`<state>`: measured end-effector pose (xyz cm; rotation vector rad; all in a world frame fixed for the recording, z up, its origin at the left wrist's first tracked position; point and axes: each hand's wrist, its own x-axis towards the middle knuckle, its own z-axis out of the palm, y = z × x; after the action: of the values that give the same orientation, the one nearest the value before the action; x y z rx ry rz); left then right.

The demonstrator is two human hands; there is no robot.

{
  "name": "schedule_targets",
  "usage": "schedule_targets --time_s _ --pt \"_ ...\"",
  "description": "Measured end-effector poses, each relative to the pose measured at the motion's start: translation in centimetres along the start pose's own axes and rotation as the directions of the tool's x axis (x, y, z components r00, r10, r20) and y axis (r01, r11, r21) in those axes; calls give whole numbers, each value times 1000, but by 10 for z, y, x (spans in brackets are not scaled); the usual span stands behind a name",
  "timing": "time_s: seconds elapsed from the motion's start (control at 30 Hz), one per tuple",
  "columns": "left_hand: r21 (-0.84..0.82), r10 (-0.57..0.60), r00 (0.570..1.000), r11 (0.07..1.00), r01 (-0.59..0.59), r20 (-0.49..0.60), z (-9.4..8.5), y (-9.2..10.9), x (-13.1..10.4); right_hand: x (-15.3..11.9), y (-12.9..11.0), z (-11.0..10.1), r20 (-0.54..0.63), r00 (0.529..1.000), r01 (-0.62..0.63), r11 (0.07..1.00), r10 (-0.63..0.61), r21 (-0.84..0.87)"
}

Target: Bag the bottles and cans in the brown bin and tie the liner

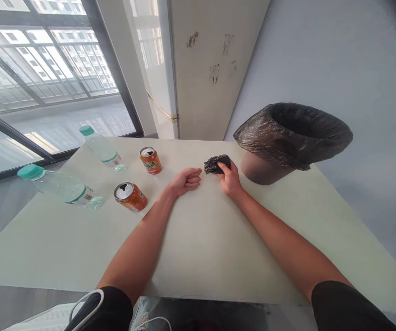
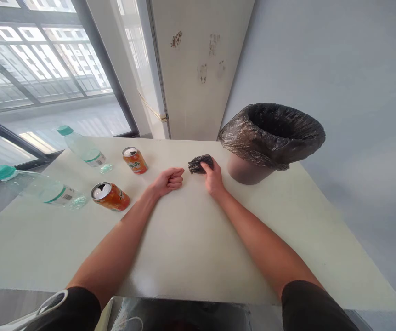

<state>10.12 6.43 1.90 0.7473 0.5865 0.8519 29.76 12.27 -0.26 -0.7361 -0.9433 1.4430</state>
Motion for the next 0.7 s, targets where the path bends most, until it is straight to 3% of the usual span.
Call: schedule_targets --time_s 0.07,0.17,0.3,0.4,0.53,0.6,0.7 --pt "100 -141 980 987 128 142 3 0 -3 -2 -1 1 34 997 -64 998 64 -16" --pt "269 -327 904 929 254 276 6 -1 -5 -2 -2 2 63 990 -120 992 123 -44" --pt "315 -345 879 918 242 330 -1 -1 -3 1 -1 3 74 994 -78 992 86 -98" --pt "354 -397 834 897 264 383 -5 -2 0 -2 -4 8 85 996 -25 986 39 -164" --pt "411 -427 827 871 268 365 -3 -1 0 -27 -27 13 135 987 132 896 -82 -425" --pt "415 -419 836 872 261 354 -1 -1 0 -50 -52 -2 158 975 218 778 -154 -590" --pt "397 -400 843 883 250 359 -2 -2 3 -96 -104 -56 92 964 244 687 -251 -685"
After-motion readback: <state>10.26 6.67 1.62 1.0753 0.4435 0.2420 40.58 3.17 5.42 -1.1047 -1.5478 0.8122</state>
